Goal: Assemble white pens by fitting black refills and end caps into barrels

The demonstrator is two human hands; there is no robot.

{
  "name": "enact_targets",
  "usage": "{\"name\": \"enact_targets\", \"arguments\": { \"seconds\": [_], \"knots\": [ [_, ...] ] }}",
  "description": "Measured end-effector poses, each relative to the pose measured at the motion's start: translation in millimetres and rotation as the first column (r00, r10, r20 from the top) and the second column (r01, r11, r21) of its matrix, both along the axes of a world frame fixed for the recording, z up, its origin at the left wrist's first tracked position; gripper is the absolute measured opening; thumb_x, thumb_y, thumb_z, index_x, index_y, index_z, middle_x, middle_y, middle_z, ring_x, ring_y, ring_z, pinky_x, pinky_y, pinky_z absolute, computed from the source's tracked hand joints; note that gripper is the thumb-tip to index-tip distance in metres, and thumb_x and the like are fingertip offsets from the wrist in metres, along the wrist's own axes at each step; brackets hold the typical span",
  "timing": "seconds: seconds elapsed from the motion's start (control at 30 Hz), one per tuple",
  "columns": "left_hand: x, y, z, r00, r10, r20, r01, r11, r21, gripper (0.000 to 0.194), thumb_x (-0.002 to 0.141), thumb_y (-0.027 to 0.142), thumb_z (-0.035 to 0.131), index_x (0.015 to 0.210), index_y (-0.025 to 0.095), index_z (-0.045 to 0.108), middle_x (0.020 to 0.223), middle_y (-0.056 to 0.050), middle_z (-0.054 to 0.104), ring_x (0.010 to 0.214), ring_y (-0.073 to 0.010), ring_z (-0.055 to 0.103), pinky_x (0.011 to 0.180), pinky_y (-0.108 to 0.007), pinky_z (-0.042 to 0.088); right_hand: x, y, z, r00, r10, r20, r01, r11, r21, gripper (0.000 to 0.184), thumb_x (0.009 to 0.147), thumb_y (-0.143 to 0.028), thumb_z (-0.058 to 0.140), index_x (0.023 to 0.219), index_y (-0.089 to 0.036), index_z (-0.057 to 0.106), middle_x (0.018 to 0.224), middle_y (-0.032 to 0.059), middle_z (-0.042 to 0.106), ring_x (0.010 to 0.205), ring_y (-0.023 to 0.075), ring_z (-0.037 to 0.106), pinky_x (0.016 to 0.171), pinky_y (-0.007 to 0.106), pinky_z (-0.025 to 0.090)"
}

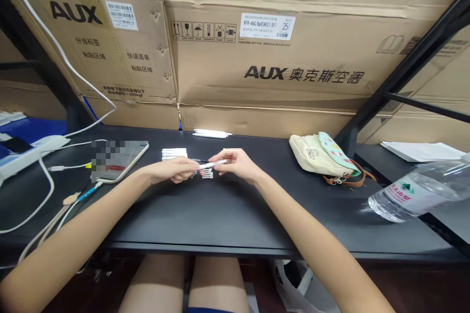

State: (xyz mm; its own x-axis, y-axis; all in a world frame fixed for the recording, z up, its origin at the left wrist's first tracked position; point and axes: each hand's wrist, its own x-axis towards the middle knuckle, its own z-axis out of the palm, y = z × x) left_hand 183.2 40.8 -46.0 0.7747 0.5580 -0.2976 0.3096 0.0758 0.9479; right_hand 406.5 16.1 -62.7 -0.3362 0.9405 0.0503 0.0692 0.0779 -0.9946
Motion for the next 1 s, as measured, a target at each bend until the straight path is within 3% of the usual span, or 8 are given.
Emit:
{"name": "enact_targets", "arguments": {
  "seconds": [0.1, 0.2, 0.3, 0.37, 0.43, 0.53, 0.7, 1.0],
  "knots": [
    [0.0, 0.1, 0.0, 1.0, 0.015, 0.006, -0.015, 1.0, 0.008, 0.039, 0.08, 0.049, 0.056, 0.091, 0.012, 0.061, 0.053, 0.009, 0.02, 0.046, -0.0053, 0.012, 0.04, -0.019, 0.009, 0.4, 0.4, -0.5, 1.0, -0.025, 0.006, 0.025, 0.999, -0.027, 0.03, 0.06, -0.032, 0.078, 0.082, -0.014, 0.068, 0.087, 0.0077, 0.07, 0.069, 0.0139, 0.064, 0.056, 0.023, 0.053],
    [0.2, -0.4, 0.4, 1.0, 0.024, 0.012, -0.024, 0.999, 0.023, 0.039, 0.081, 0.048, 0.055, 0.091, 0.011, 0.061, 0.052, 0.009, 0.021, 0.045, -0.0051, 0.014, 0.04, -0.019, 0.012, 1.5, 1.8, -1.5, 0.999, -0.051, 0.0, 0.051, 0.997, -0.057, 0.028, 0.065, -0.037, 0.074, 0.076, -0.013, 0.066, 0.07, 0.0061, 0.067, 0.058, 0.0122, 0.061, 0.049, 0.023, 0.05],
    [0.8, -0.5, -0.4, 0.999, 0.035, 0.007, -0.035, 0.996, 0.08, 0.039, 0.083, 0.048, 0.052, 0.092, 0.011, 0.061, 0.053, 0.005, 0.039, 0.045, -0.0056, 0.031, 0.043, -0.019, 0.026, 1.4, 2.3, -1.4, 0.997, -0.058, -0.056, 0.059, 0.998, 0.02, 0.026, 0.059, -0.03, 0.079, 0.074, -0.013, 0.066, 0.071, 0.0043, 0.067, 0.056, 0.0093, 0.057, 0.049, 0.02, 0.047],
    [1.5, -0.3, -1.5, 0.999, 0.02, 0.026, -0.022, 0.994, 0.109, 0.039, 0.084, 0.046, 0.051, 0.099, 0.011, 0.06, 0.071, -0.003, 0.058, 0.056, -0.009, 0.049, 0.053, -0.021, 0.038, -1.0, 1.4, -0.9, 0.992, -0.076, -0.101, 0.078, 0.997, 0.019, 0.028, 0.057, -0.029, 0.079, 0.076, -0.014, 0.065, 0.076, 0.004, 0.067, 0.053, 0.0065, 0.052, 0.047, 0.02, 0.044],
    [2.2, -0.3, -2.6, 0.998, -0.014, 0.067, 0.005, 0.991, 0.135, 0.04, 0.085, 0.043, 0.052, 0.112, 0.013, 0.055, 0.092, -0.009, 0.063, 0.07, -0.0121, 0.056, 0.061, -0.023, 0.042, -5.5, -0.3, -0.8, 0.983, -0.1, -0.156, 0.1, 0.995, -0.014, 0.031, 0.056, -0.029, 0.08, 0.078, -0.015, 0.064, 0.076, 0.0031, 0.067, 0.051, 0.0055, 0.05, 0.047, 0.02, 0.044],
    [3.3, -1.0, -3.0, 0.995, -0.001, 0.104, -0.015, 0.988, 0.154, 0.046, 0.086, 0.036, 0.051, 0.126, 0.016, 0.046, 0.096, -0.008, 0.062, 0.066, -0.0095, 0.052, 0.057, -0.021, 0.039, -12.5, -1.6, -2.2, 0.954, -0.185, -0.237, 0.183, 0.983, -0.031, 0.031, 0.057, -0.033, 0.079, 0.078, -0.016, 0.063, 0.068, 0.0, 0.062, 0.054, 0.0073, 0.05, 0.048, 0.021, 0.044],
    [4.7, -4.2, 1.7, 0.995, 0.074, 0.067, -0.08, 0.992, 0.096, 0.05, 0.085, 0.033, 0.051, 0.132, 0.022, 0.042, 0.07, 0.003, 0.046, 0.049, -0.0059, 0.028, 0.043, -0.018, 0.022, -13.7, 0.4, -4.0, 0.891, -0.363, -0.271, 0.403, 0.909, 0.108, 0.03, 0.061, -0.041, 0.076, 0.069, -0.018, 0.059, 0.063, -0.0013, 0.056, 0.053, 0.0083, 0.047, 0.045, 0.021, 0.043],
    [4.3, -6.3, 2.8, 0.997, 0.037, 0.072, -0.046, 0.991, 0.122, 0.052, 0.086, 0.04, 0.049, 0.135, 0.023, 0.041, 0.066, 0.004, 0.038, 0.049, -0.0058, 0.023, 0.042, -0.017, 0.017, -13.3, 0.1, -3.1, 0.855, -0.418, -0.307, 0.479, 0.864, 0.156, 0.035, 0.064, -0.047, 0.073, 0.064, -0.019, 0.052, 0.049, -0.0039, 0.052, 0.041, 0.0074, 0.043, 0.043, 0.023, 0.043]
  ]
}}
